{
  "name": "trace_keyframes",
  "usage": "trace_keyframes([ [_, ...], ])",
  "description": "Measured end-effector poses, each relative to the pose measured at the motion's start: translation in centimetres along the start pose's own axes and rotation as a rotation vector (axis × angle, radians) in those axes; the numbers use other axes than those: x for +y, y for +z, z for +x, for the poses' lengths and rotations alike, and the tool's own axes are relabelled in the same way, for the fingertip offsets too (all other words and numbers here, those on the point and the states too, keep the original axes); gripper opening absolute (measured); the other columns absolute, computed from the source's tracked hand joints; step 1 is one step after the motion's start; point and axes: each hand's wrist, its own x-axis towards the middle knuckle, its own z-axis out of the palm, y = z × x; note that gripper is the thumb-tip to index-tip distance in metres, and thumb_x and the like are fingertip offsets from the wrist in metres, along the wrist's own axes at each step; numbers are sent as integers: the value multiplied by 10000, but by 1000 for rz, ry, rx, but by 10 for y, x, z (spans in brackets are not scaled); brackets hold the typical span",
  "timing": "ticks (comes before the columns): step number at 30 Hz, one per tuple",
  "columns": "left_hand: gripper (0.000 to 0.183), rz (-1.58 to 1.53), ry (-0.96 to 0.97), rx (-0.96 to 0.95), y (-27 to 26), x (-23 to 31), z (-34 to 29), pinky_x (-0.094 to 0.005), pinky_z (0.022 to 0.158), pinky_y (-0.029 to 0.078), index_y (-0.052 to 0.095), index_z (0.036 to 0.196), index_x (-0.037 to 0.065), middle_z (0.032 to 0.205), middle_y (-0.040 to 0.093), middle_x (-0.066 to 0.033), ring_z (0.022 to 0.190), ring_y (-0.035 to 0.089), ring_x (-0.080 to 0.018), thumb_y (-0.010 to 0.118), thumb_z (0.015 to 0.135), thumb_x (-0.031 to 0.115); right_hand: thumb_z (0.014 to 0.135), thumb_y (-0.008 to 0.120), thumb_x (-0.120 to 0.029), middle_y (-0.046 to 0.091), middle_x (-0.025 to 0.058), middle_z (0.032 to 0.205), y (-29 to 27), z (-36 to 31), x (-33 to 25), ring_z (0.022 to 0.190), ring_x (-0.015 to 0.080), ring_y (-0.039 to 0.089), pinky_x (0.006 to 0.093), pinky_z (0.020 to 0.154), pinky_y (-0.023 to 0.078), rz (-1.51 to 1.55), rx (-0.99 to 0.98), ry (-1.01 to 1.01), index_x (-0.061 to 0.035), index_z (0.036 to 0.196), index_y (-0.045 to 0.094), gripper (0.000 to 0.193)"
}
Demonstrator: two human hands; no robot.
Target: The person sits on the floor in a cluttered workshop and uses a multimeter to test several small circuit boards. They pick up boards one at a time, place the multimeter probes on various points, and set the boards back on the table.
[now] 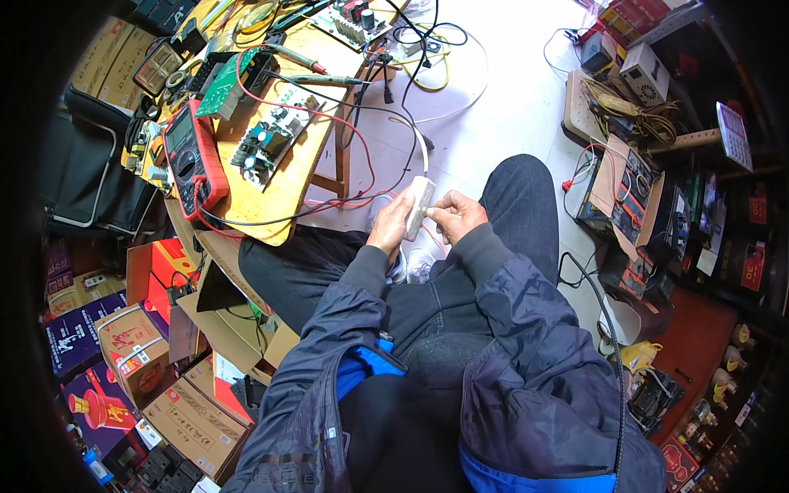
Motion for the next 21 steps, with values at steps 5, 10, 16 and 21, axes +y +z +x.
trace_keyframes([
  [5,484,23,-79,-22,-5,-2,2,-259,719,512,527,1465,51,1179,674,-64,866,618,-111,487,1089,353,926,704,-91,644,46,686,1,0,4,552,81,573,246,497,459,8,-9,-58,11,930,643,119],
  [10,475,-174,-122,13,-6,-10,6,-277,757,533,504,1472,53,1161,674,-73,899,634,-128,466,1097,341,948,679,-76,635,51,673,6,-1,5,541,83,570,251,488,452,81,-48,-80,17,945,634,103],
  [16,461,-60,-31,4,-7,-12,7,-284,828,536,530,1455,41,1253,655,-89,1018,636,-148,467,1098,325,954,679,-90,641,55,678,4,2,4,525,90,569,253,469,434,77,-42,12,-4,963,626,101],
  [21,460,4,-43,-27,-8,-10,4,-284,855,530,547,1444,32,1297,644,-96,1076,625,-148,478,1094,321,967,678,-123,648,36,703,8,4,10,518,90,590,235,448,415,32,-91,42,-48,964,622,94],
])
